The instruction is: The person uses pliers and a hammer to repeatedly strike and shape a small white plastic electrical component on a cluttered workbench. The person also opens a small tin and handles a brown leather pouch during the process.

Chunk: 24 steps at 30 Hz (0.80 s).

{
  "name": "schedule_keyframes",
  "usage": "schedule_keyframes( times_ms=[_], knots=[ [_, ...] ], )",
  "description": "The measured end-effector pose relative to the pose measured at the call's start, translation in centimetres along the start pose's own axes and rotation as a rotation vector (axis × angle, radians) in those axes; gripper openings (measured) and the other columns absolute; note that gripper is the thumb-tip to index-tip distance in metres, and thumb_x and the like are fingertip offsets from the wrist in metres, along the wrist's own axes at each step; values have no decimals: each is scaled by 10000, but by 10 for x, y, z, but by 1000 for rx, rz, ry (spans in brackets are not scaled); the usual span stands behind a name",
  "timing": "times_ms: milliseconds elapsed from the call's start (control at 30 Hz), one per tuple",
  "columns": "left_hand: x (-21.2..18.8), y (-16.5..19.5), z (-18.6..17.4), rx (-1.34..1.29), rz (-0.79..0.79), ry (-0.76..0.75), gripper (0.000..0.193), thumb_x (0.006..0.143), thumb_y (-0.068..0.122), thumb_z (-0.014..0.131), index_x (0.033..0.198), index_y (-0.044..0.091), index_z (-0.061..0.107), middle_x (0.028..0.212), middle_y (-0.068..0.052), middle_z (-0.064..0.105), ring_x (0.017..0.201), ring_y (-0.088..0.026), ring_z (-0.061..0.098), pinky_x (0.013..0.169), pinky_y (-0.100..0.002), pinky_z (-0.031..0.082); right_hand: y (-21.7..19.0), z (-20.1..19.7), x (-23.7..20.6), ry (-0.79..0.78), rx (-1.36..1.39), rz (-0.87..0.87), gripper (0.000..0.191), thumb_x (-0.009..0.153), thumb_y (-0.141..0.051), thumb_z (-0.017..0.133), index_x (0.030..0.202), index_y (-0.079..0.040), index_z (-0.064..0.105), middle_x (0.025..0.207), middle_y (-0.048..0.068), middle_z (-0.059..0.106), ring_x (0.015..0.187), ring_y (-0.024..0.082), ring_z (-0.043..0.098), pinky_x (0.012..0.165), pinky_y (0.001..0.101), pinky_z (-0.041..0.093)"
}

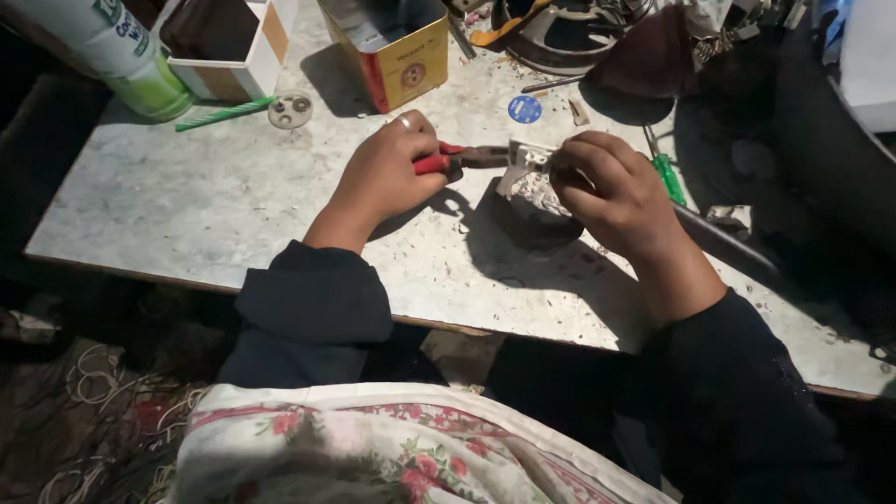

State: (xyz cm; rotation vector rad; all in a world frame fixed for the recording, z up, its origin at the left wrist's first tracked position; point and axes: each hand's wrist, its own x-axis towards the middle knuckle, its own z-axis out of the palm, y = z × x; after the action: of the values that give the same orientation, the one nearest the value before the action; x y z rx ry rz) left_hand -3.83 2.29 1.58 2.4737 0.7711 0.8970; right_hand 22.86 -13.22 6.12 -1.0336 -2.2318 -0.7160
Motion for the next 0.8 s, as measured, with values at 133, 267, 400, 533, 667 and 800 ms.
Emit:
schedule_keyframes(
  times_ms=[133, 267, 400, 533, 667, 800],
  knots=[
    [1, -3, 1, -58, 4, -18, 191, 737, 193, 810, 843, 54, 731, 1033, -88, 648, 910, -319, 654, 752, -410, 522, 0, 3, -1, 11, 121, 19, 197, 826, 22, 788, 847, 10, 592, 1139, 180, 630, 1086, 363, 673, 856, 446, 590],
    [4, -4, 1, -79, 27, -34, 189, 745, 193, 824, 823, 47, 732, 1035, -83, 648, 923, -312, 656, 769, -412, 518, -1, 7, -2, 100, 265, 100, 210, 934, 119, 764, 887, 62, 567, 1201, 224, 598, 1071, 326, 691, 893, 390, 633],
    [5, -3, 2, -117, 4, -64, 202, 725, 178, 841, 832, 37, 743, 1042, -100, 634, 932, -305, 651, 777, -405, 518, -1, 6, -3, 73, 219, 103, 226, 906, 105, 781, 847, 63, 566, 1194, 225, 606, 1055, 336, 699, 862, 390, 623],
    [5, -4, 3, -150, 53, -76, 179, 688, 137, 829, 788, 24, 732, 1144, -121, 639, 981, -313, 648, 807, -387, 528, -1, 7, -1, 53, 116, 12, 255, 841, 68, 811, 777, 29, 568, 1141, 206, 617, 1010, 356, 695, 800, 413, 602],
    [4, -5, 5, -133, 58, -100, 169, 712, 134, 823, 795, 24, 726, 1216, -98, 678, 1035, -313, 657, 840, -397, 534, -2, 10, 0, 39, 143, 55, 228, 861, 66, 811, 824, 40, 588, 1167, 211, 621, 1037, 342, 699, 824, 396, 612],
    [4, -5, 6, -171, 14, -98, 172, 782, 139, 800, 800, 13, 685, 1235, -68, 711, 1050, -293, 689, 883, -381, 558, -2, 9, 0, 69, 170, 83, 201, 877, 98, 790, 849, 51, 597, 1172, 214, 621, 1039, 331, 700, 840, 400, 606]
  ],
)
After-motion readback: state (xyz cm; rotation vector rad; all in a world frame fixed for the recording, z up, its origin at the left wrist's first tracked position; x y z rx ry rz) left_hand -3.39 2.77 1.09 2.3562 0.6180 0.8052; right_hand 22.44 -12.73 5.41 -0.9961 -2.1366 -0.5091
